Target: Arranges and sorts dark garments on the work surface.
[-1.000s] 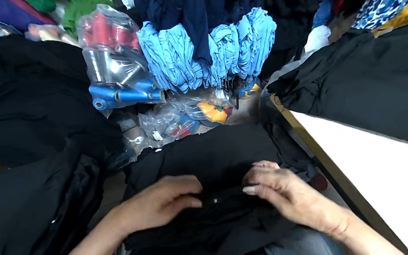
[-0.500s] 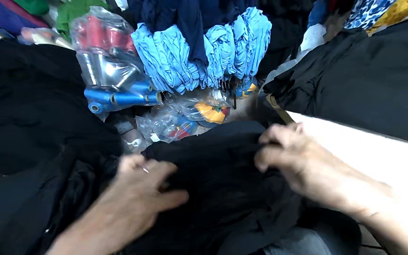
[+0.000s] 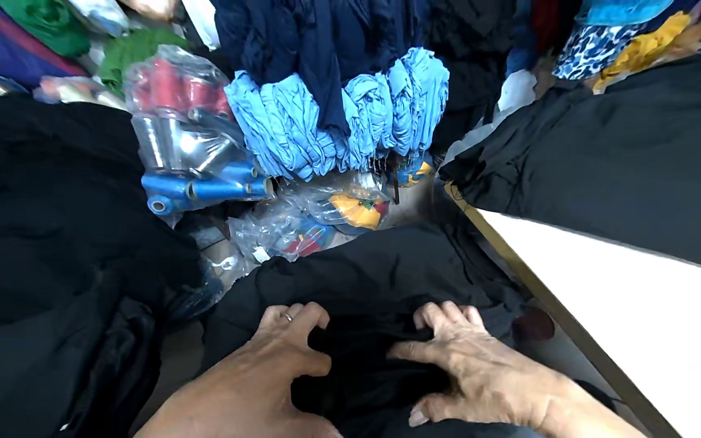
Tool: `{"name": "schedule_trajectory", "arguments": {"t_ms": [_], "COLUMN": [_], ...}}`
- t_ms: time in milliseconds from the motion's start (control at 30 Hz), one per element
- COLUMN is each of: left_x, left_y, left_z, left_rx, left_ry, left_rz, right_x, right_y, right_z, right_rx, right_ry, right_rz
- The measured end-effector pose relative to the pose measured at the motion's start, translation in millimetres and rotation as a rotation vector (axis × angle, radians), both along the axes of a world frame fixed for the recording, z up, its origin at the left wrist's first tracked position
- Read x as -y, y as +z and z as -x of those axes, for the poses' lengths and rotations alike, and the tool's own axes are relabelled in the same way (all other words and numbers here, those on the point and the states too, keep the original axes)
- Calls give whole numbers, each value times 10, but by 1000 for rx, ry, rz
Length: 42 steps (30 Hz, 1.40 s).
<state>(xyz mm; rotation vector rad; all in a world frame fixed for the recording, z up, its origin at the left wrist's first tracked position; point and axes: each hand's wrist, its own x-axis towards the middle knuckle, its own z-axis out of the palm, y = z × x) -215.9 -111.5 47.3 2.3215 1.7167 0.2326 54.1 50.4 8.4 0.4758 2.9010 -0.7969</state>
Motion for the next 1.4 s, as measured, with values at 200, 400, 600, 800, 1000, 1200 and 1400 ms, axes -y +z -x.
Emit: {"name": "schedule_trajectory", "arguments": {"t_ms": [200, 400, 600, 800, 1000, 1200, 1400], "left_x": [65, -238, 122, 204, -116, -42, 266], "left_y": [189, 684, 76, -245, 125, 477, -126], "left_z": [214, 568, 40, 109, 518, 564, -103], "left_rx": [18, -202, -68, -98, 97, -77, -228], "left_ry": [57, 51, 49, -7, 13, -72, 57], "left_rz": [-33, -511, -5, -58, -294, -419, 112], "right_x": [-362, -876, -260, -116, -438, -578, -158], "right_y": [179, 766, 229, -122, 161, 401, -174], "right_z": [-111, 262, 145, -103, -61, 118, -20], "right_rx": [-47, -528, -81, 63, -276, -699, -211], "right_ry": [-129, 15, -31, 15, -123, -77, 54], "right_rz": [44, -543, 21, -129, 93, -290, -120]}}
